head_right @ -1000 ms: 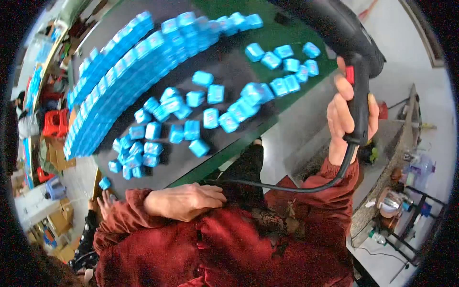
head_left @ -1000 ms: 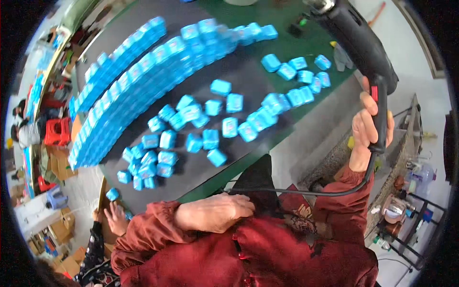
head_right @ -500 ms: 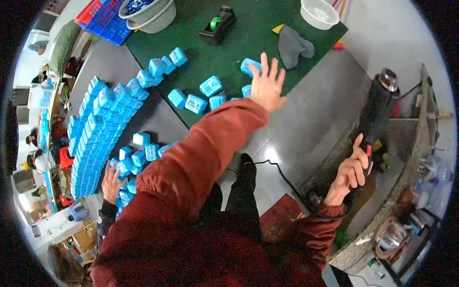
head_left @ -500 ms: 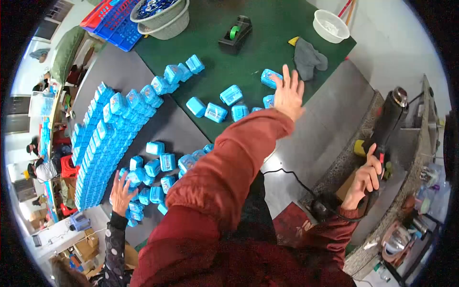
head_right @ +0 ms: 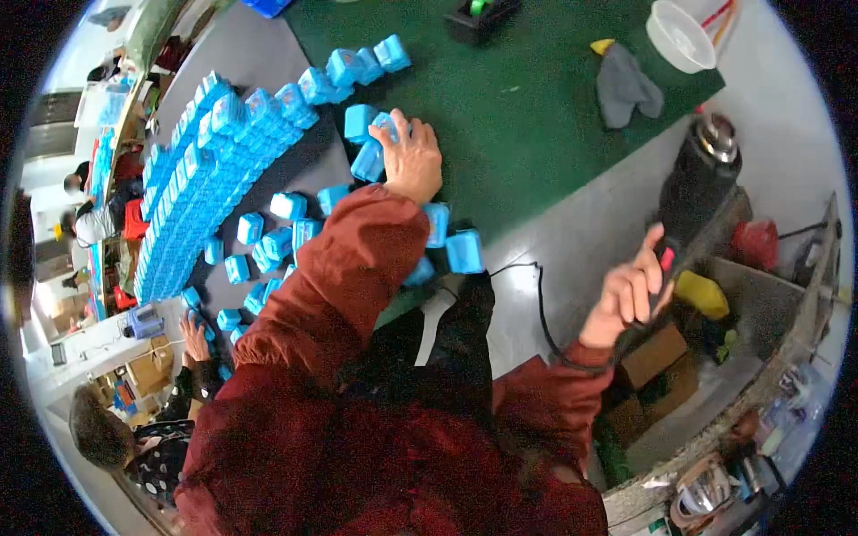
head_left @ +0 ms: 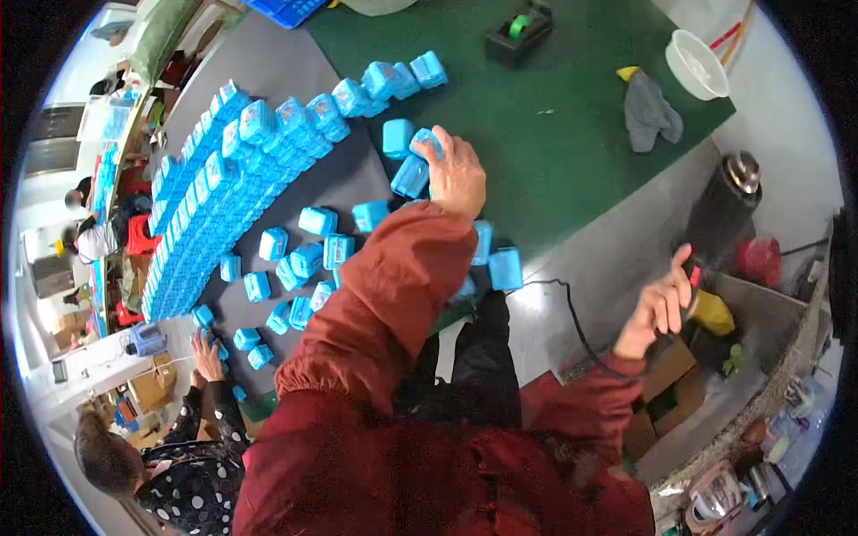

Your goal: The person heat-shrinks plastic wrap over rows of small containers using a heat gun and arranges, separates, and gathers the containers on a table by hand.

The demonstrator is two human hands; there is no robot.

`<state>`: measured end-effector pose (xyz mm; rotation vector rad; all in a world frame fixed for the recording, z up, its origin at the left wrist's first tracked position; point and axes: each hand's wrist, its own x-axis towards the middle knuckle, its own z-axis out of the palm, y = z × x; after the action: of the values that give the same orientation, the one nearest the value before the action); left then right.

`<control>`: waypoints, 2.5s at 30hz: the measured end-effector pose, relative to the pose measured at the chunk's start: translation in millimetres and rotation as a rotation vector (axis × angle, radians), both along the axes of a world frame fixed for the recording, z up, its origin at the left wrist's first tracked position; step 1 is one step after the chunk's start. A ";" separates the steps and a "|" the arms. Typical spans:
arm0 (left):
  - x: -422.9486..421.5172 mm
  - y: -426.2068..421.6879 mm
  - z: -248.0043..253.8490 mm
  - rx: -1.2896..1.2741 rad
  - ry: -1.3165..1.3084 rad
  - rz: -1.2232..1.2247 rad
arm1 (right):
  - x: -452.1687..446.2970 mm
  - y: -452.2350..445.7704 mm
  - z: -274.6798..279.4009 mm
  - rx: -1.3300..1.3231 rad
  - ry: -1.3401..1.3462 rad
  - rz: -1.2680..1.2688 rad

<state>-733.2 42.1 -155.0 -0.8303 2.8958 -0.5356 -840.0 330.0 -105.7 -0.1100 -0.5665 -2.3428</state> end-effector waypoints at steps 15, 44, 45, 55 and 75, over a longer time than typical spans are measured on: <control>149.8 -42.0 24.7 0.131 0.087 -0.458 | 115.8 -175.6 -88.3 0.052 0.376 -0.038; 110.4 -102.1 90.1 0.350 0.509 -0.271 | 182.6 -134.9 4.9 -0.397 -0.038 -0.295; 84.8 -105.1 71.1 0.204 0.425 -0.300 | 175.4 -126.1 3.4 -0.356 -0.055 -0.292; 101.4 -97.2 104.3 0.746 0.657 -0.307 | 131.1 -63.2 -12.2 -0.018 -0.059 -0.269; 165.2 -12.3 41.3 0.344 -0.158 -0.149 | 74.3 -58.9 7.5 0.175 0.169 -0.068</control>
<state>-568.1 29.7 -113.7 -0.5035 2.7986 -0.0972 -765.7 271.1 -98.3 -0.2469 -0.2779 -2.4087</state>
